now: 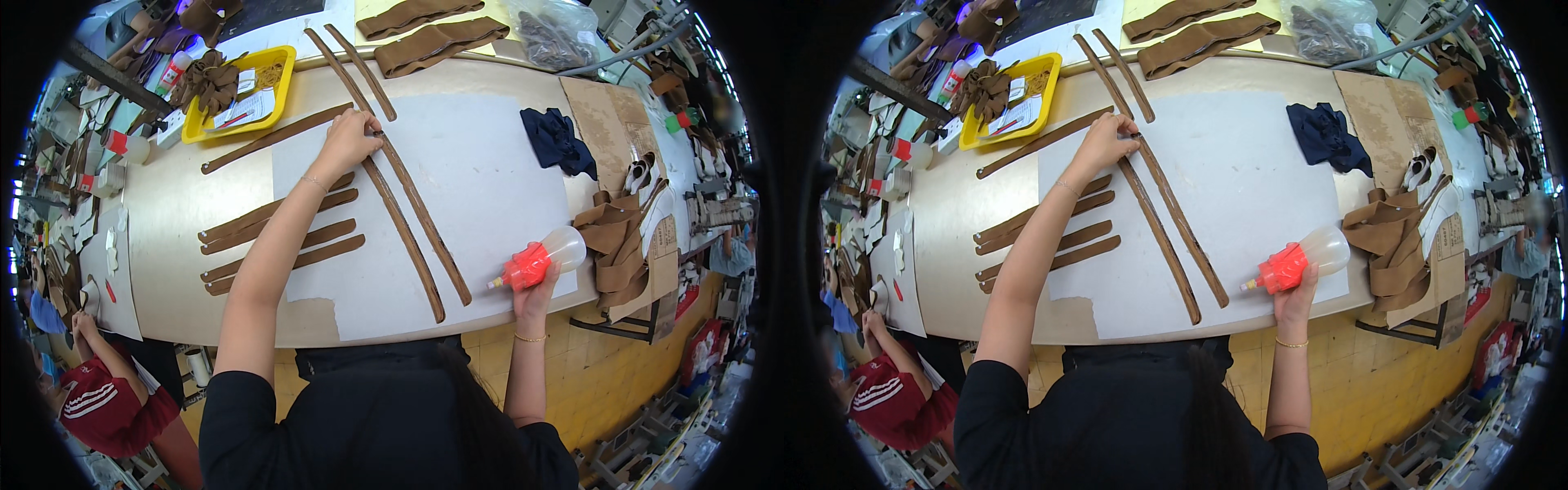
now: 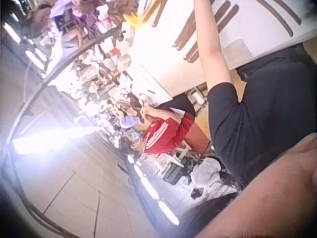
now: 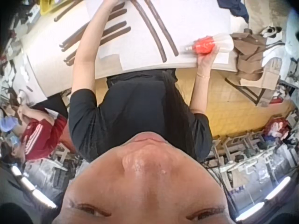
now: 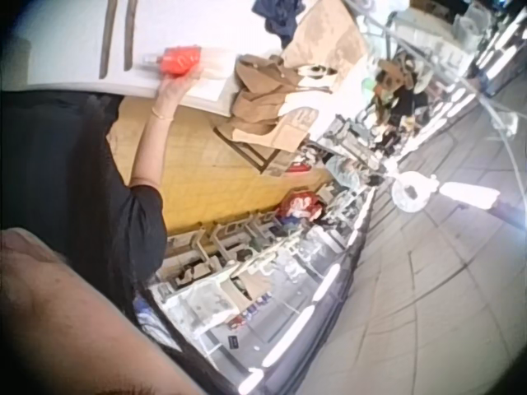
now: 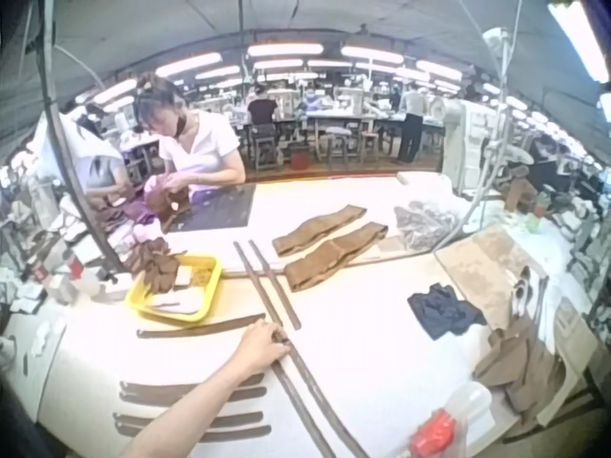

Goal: The person applies glue from a red-capped bottle to brown leather pieces and strips on a white worktable. They fold and press the glued leather sections together, then apply glue to long leather strips and align them on the table. The person repeats this process with additional leather pieces and strips.

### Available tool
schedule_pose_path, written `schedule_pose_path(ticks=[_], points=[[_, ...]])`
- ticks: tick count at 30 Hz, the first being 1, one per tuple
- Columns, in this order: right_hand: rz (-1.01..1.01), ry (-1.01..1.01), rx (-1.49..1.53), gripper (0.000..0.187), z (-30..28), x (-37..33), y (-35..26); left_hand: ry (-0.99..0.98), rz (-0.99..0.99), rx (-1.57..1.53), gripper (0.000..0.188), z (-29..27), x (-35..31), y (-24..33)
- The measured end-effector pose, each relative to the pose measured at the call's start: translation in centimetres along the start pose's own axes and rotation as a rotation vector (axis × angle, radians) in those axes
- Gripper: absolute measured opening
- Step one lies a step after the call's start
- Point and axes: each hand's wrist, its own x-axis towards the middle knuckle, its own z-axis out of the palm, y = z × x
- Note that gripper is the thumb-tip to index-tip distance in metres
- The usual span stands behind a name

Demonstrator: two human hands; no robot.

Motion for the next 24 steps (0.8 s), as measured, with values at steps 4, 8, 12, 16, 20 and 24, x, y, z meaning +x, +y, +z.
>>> schedule_pose_path(ticks=[4, 8, 12, 16, 20, 24], points=[[0.001, 0.037, -0.001, 0.073, 0.2, 0.0, 0.0, -0.019, 0.067, -0.056, 0.021, 0.0, -0.3, 0.5], [-0.007, 0.097, -0.001, 0.075, 0.6, 0.0, 0.1, -0.026, 0.067, -0.228, 0.024, 0.3, -0.3, 0.7], [-0.003, 0.031, 0.078, 0.074, 0.7, 0.3, -1.3, -0.090, 0.037, -0.351, 0.029, -0.1, 0.1, 2.1], [-0.100, 0.109, 0.103, 0.074, -0.2, 1.3, -2.1, -0.211, 0.051, -0.569, 0.041, -0.3, 2.9, 3.8], [-0.138, 0.149, 0.181, 0.074, -0.7, 1.9, -2.2, -0.284, 0.138, -0.695, 0.050, 0.1, 8.2, 7.9], [-0.145, 0.111, 0.262, 0.074, -0.9, 2.4, -1.4, -0.338, 0.228, -0.685, 0.052, 1.8, 15.1, 12.6]])
